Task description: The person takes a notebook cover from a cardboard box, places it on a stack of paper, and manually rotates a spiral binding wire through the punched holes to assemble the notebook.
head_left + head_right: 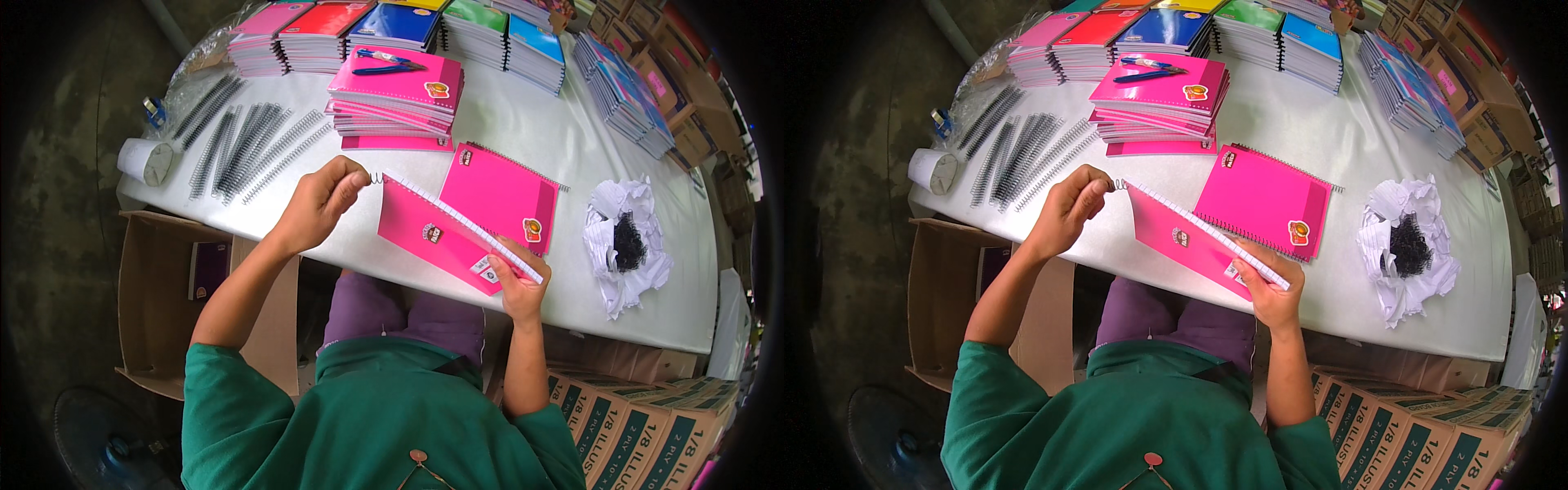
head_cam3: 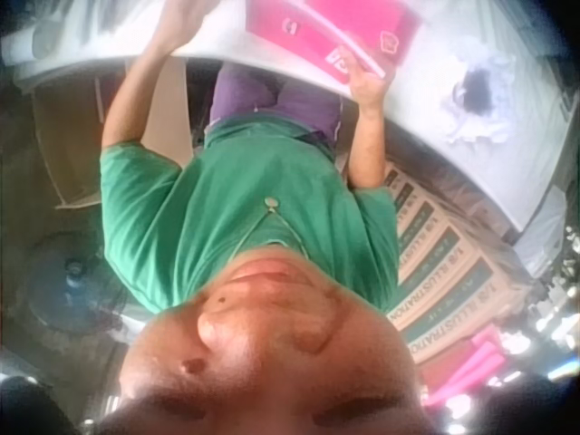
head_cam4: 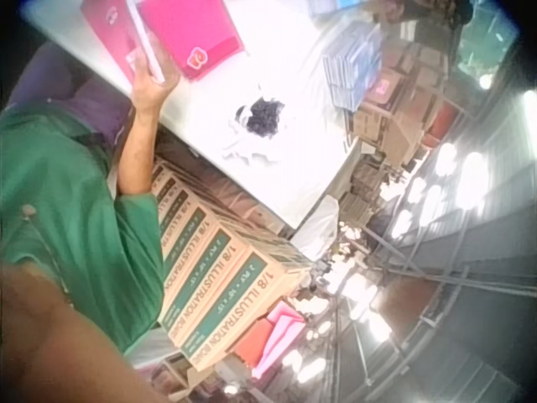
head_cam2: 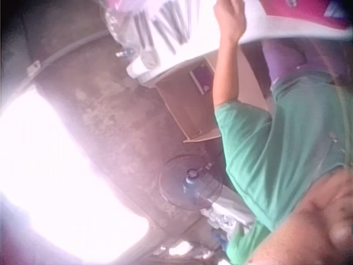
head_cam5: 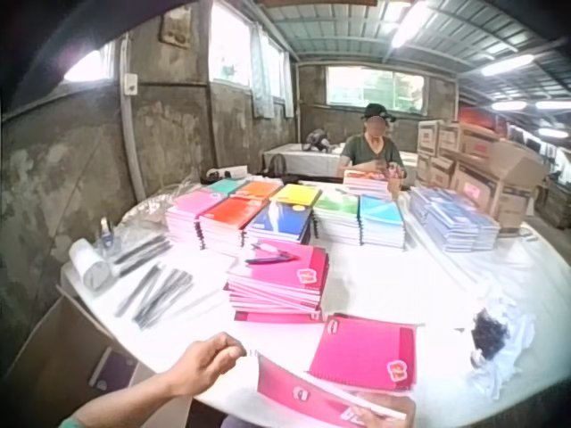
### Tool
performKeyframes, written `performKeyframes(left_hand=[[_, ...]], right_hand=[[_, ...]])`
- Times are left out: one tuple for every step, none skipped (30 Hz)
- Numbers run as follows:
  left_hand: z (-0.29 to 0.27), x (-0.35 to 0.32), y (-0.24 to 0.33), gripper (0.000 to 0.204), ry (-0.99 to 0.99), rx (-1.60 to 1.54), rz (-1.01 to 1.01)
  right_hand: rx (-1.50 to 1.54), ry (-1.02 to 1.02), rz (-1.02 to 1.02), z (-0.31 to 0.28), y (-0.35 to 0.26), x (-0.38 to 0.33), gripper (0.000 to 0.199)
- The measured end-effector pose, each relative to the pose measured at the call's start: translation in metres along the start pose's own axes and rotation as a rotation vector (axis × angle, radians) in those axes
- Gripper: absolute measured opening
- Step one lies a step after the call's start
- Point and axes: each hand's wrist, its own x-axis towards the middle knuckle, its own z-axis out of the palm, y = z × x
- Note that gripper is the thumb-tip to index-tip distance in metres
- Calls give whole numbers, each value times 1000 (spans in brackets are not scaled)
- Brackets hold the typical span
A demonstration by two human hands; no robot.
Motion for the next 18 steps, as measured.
performKeyframes(left_hand=[[-1,1,2,28,-31,-82,-60],[-4,2,6,28,-63,-165,-121],[-6,4,9,27,-94,-247,-181],[-7,6,11,26,-113,-339,-201],[-10,8,12,25,-133,-432,-220],[-12,10,13,23,-153,-525,-239],[-14,12,11,18,-140,-519,-204],[-18,13,9,16,-161,-366,-50],[-22,15,6,14,-180,-211,104],[-23,16,5,12,-198,-56,256],[-28,15,36,9,-214,241,197],[-25,15,39,11,-193,375,280],[-23,14,41,12,-172,509,362],[-25,15,43,16,-214,611,405],[-26,16,47,21,-253,711,454],[-28,17,54,24,-281,746,404],[-27,19,64,28,-309,782,353],[-24,20,71,31,-337,816,301]], right_hand=[[1,-20,-14,-1,0,0,26],[12,-55,-39,-1,-1,1,25],[22,-90,-64,-2,-2,2,25],[33,-125,-89,-2,-2,2,25],[62,-146,-92,-3,-2,3,25],[91,-166,-94,-4,-2,3,25],[120,-186,-97,-5,-2,3,24],[113,-182,-88,-5,-3,3,24],[106,-177,-79,-4,-5,3,24],[98,-172,-70,-4,-7,3,24],[98,-151,-35,-3,-8,2,23],[102,-137,-7,0,-10,2,23],[106,-122,22,1,-12,1,23],[51,-140,66,0,-11,-1,23],[-5,-159,109,-1,-10,-5,24],[-60,-177,153,-2,-10,-6,24],[-77,-176,96,-1,-10,-5,25],[-94,-175,40,3,-10,-4,27]])
